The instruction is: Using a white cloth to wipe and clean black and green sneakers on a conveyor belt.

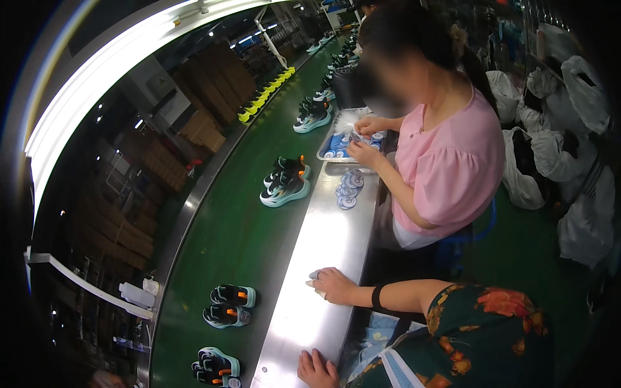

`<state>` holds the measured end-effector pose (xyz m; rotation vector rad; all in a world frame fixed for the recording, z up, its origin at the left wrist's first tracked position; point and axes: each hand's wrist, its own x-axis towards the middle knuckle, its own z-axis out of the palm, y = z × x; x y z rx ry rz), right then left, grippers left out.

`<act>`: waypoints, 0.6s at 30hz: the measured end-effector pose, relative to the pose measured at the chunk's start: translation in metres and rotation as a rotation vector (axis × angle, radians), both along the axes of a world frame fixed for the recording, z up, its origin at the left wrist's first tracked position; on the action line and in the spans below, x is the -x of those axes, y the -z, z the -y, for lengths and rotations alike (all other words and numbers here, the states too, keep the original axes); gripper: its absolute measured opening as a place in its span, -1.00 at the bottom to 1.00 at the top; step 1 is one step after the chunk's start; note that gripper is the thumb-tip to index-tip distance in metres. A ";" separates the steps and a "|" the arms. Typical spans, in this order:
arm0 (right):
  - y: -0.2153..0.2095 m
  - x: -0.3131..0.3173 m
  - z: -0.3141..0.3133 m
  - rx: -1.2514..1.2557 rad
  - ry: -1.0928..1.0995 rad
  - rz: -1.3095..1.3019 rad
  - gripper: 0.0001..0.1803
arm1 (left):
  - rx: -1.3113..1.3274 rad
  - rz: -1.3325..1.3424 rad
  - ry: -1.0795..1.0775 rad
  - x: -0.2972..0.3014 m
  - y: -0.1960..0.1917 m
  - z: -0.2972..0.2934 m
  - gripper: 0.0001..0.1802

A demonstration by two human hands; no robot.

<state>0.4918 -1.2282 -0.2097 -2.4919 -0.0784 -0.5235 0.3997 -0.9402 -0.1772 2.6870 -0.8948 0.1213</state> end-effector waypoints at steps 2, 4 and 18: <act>0.000 0.000 0.000 -0.009 -0.007 0.001 -0.63 | 0.012 0.005 -0.016 0.002 -0.001 0.002 -0.41; -0.002 0.001 0.001 -0.022 -0.009 -0.039 -0.63 | -0.048 -0.030 -0.035 0.005 -0.003 0.005 -0.39; 0.001 -0.004 0.000 -0.034 -0.009 0.006 -0.68 | -0.034 -0.007 -0.032 -0.002 0.008 -0.002 -0.38</act>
